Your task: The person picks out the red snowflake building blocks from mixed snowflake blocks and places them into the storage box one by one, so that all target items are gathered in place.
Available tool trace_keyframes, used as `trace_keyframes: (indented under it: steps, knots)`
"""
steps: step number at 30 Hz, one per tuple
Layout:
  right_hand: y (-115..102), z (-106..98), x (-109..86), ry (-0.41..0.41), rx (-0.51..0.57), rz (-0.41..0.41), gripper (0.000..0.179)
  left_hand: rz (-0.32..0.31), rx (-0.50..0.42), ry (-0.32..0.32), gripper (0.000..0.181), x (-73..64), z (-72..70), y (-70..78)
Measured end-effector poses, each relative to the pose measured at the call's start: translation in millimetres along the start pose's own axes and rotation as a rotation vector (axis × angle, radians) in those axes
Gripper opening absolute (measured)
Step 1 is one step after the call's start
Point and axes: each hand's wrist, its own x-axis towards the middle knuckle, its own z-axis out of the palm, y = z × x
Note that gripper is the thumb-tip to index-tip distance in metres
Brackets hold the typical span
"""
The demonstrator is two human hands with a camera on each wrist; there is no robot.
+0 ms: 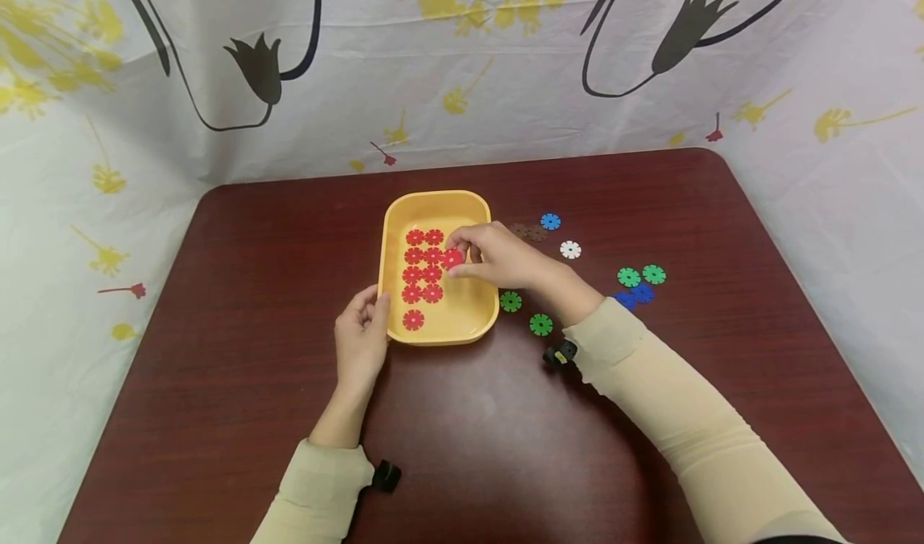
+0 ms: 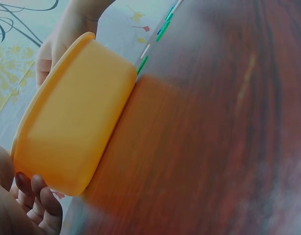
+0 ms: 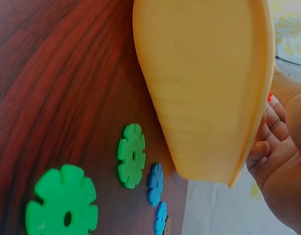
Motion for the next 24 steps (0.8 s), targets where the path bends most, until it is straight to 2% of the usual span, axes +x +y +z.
trace_keyframes:
  steps: [6,19,24]
  knots:
    - [-4.8,7.0,4.7,-0.086,-0.033,0.026,0.039,-0.006,0.006,0.000,0.036,0.3,0.1,-0.5]
    - [-14.9,21.8,13.1,-0.239,-0.126,0.058,0.034,-0.002,-0.025,0.000,0.036,1.0,0.6,-1.4]
    - [-19.2,28.5,15.9,-0.288,-0.159,0.088,0.033,-0.028,-0.025,-0.004,0.036,2.1,0.6,-1.0]
